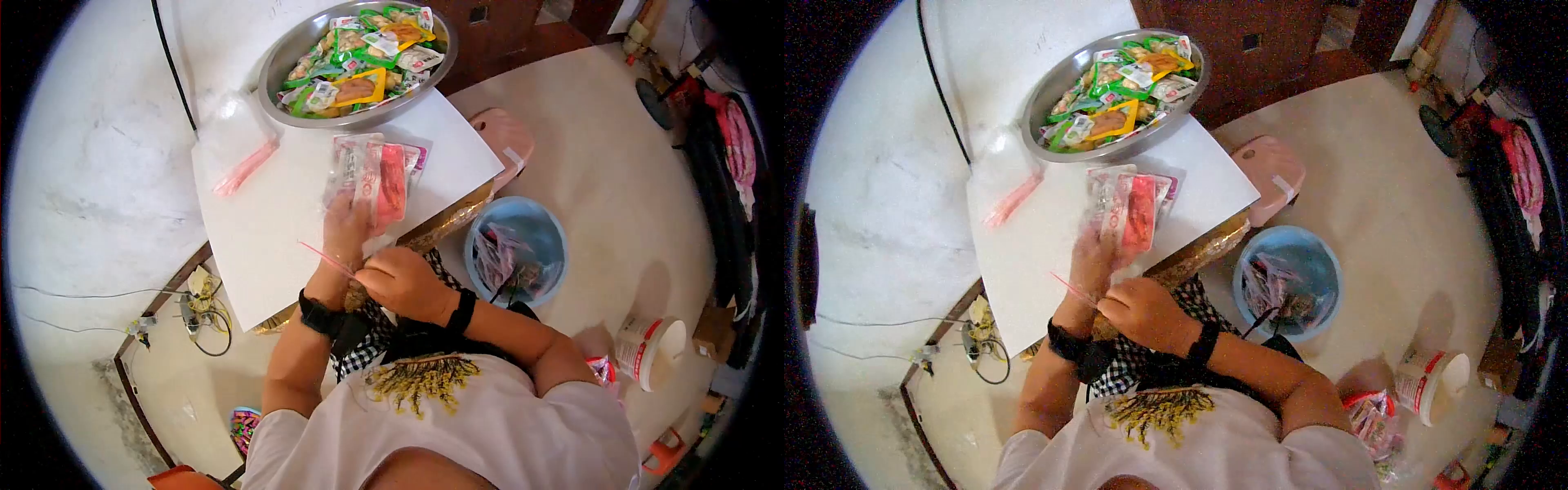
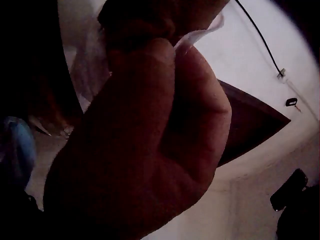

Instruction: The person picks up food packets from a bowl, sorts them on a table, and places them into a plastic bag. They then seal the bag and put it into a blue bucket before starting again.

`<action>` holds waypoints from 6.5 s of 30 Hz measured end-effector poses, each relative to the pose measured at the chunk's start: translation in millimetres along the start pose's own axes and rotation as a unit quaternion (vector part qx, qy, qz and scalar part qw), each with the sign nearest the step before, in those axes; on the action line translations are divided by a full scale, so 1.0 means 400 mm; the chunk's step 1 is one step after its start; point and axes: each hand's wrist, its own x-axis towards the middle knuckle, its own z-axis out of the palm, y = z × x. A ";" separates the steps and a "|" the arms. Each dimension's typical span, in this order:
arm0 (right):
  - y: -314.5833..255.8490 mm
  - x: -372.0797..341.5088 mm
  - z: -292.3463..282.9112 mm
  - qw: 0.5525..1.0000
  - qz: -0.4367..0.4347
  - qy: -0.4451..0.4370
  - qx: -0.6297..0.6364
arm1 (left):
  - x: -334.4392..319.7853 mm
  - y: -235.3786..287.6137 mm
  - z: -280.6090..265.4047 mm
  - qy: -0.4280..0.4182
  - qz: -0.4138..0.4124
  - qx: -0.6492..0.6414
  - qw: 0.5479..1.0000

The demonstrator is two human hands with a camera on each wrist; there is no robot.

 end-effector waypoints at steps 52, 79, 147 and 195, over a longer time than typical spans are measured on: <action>-0.060 0.441 -0.287 0.979 -0.102 -0.171 -0.051 | -0.230 0.429 -0.402 0.043 0.359 0.470 0.805; -0.011 0.424 -0.244 0.984 0.025 -0.165 0.066 | -0.216 0.363 -0.408 0.101 0.192 0.296 0.930; -0.033 0.365 -0.098 0.877 0.241 0.052 0.412 | -0.217 0.367 -0.423 0.075 0.188 0.371 0.906; 0.017 0.447 -0.256 0.963 0.053 -0.264 -0.026 | -0.128 0.303 -0.284 0.171 0.160 -0.182 0.955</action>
